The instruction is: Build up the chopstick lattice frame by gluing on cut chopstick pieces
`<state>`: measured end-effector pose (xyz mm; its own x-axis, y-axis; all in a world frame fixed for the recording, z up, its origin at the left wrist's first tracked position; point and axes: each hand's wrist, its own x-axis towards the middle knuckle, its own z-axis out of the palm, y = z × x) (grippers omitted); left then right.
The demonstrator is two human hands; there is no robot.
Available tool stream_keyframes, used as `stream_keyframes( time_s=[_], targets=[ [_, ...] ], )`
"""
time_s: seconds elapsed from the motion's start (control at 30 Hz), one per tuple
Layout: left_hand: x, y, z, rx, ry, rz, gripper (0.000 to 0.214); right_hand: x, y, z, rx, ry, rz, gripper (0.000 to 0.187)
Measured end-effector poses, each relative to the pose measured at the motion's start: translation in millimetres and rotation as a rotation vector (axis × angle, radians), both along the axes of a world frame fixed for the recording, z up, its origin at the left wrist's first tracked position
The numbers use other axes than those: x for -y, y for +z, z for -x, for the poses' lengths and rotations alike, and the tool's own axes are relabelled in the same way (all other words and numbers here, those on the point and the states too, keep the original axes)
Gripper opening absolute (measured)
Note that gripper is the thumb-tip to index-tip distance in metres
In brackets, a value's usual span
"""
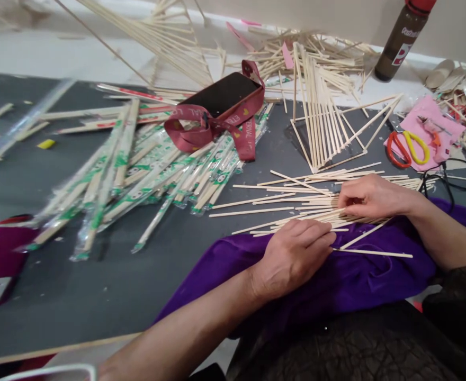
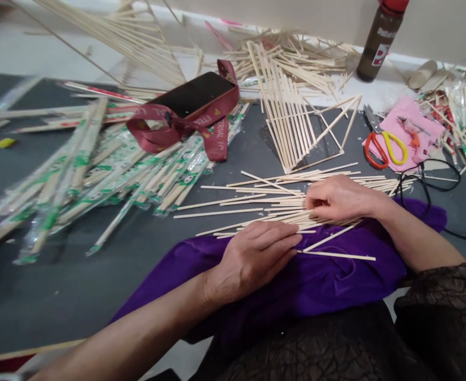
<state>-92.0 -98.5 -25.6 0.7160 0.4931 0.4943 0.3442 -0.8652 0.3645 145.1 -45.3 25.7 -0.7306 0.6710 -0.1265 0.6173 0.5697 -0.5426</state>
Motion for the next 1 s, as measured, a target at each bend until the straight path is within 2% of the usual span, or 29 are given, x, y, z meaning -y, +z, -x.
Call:
stream_keyframes(
  time_s=[0.3, 0.63, 1.0],
  targets=[
    [2, 1.4, 0, 0.036, 0.009, 0.002, 0.014, -10, -6.1, -8, 0.027, -0.183, -0.082, 0.023],
    [4, 3.7, 4, 0.018, 0.008, 0.056, 0.016, -11, -21.8, -12, 0.048, -0.234, -0.184, 0.026],
    [7, 5.5, 0, 0.035, 0.028, 0.021, 0.017, -3, -13.7, -2, 0.001, -0.336, -0.263, 0.020]
  ],
)
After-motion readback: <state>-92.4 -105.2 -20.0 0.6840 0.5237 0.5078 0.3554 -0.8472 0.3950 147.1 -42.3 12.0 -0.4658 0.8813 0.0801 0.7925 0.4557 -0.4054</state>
